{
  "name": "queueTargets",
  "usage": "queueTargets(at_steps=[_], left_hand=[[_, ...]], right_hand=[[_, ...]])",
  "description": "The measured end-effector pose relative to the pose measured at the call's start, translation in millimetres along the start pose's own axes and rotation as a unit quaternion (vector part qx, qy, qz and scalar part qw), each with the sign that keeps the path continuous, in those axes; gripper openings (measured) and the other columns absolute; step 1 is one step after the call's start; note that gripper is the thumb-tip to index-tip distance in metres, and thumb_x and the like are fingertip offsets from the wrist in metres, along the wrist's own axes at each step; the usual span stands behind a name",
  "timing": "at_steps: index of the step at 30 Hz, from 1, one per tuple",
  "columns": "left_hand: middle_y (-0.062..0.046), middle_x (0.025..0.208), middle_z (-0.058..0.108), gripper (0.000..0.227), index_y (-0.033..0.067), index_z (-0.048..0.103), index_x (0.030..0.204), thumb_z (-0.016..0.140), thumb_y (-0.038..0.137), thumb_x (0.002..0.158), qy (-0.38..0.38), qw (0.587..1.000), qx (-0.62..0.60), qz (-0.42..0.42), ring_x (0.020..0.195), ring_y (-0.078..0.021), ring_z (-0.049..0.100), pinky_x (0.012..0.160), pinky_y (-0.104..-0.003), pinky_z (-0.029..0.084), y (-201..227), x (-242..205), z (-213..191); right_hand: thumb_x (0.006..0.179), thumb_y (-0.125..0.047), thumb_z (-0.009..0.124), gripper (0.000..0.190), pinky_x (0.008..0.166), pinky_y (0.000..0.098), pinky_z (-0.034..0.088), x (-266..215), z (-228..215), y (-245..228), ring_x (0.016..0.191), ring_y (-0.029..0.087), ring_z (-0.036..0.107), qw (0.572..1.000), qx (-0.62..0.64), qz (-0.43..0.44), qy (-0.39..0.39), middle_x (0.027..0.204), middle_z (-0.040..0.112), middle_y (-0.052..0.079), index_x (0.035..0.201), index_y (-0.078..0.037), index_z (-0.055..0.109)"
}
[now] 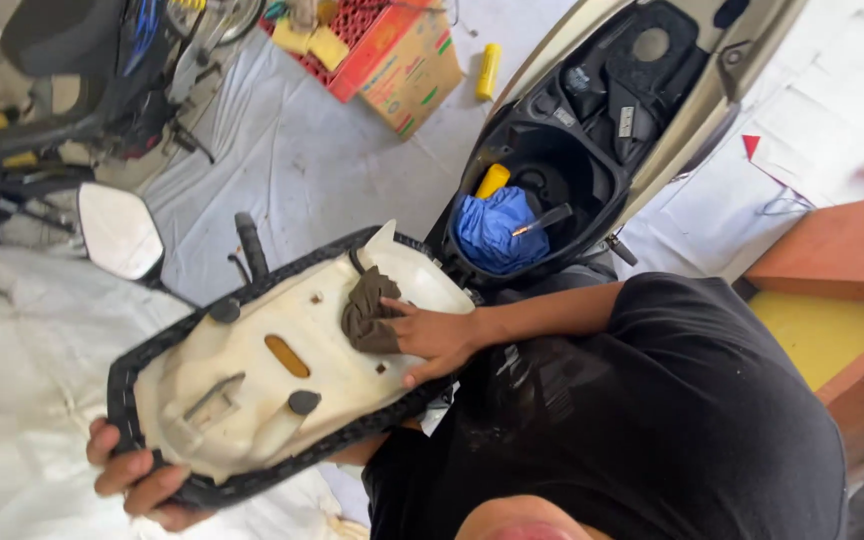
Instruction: The person holds a white motorcycle part with a black checkered border and wipes its surface with a brown cloth. They rotate the part to clean different areas, including the edges and the interior, while standing in a workshop environment.
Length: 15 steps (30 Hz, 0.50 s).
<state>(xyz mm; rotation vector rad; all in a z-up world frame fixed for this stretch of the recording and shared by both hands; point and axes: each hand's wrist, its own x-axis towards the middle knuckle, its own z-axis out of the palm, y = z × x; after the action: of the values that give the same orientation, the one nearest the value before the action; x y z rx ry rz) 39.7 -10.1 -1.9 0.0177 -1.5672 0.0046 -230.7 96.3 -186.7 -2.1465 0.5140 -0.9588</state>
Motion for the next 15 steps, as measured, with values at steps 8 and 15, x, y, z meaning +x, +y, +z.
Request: queueTargets(at_steps=[8, 15], left_hand=[[0.002, 0.105, 0.057, 0.038, 0.0196, 0.052, 0.086, 0.026, 0.040, 0.104, 0.062, 0.992, 0.038, -0.105, 0.119, -0.0240, 0.057, 0.119, -0.049, 0.040, 25, 10, 53], [0.002, 0.106, 0.058, 0.040, 0.0191, 0.054, 0.087, 0.026, 0.040, 0.107, 0.136, 0.979, 0.037, -0.146, 0.122, -0.0227, 0.056, 0.118, -0.045, 0.039, 25, 8, 65]], right_hand=[[0.096, -0.068, 0.043, 0.102, 0.122, 0.0660, 0.000, 2, -11, 14, 0.144, 0.051, 0.030, 0.996, -0.065, 0.049, -0.027, 0.140, 0.044, 0.041, 0.149, 0.018, 0.037], [0.107, -0.066, 0.040, 0.087, 0.129, 0.0649, 0.002, -13, -15, 18, 0.159, 0.047, 0.023, 0.985, -0.057, -0.039, -0.159, 0.146, 0.052, 0.036, 0.131, 0.016, 0.058]])
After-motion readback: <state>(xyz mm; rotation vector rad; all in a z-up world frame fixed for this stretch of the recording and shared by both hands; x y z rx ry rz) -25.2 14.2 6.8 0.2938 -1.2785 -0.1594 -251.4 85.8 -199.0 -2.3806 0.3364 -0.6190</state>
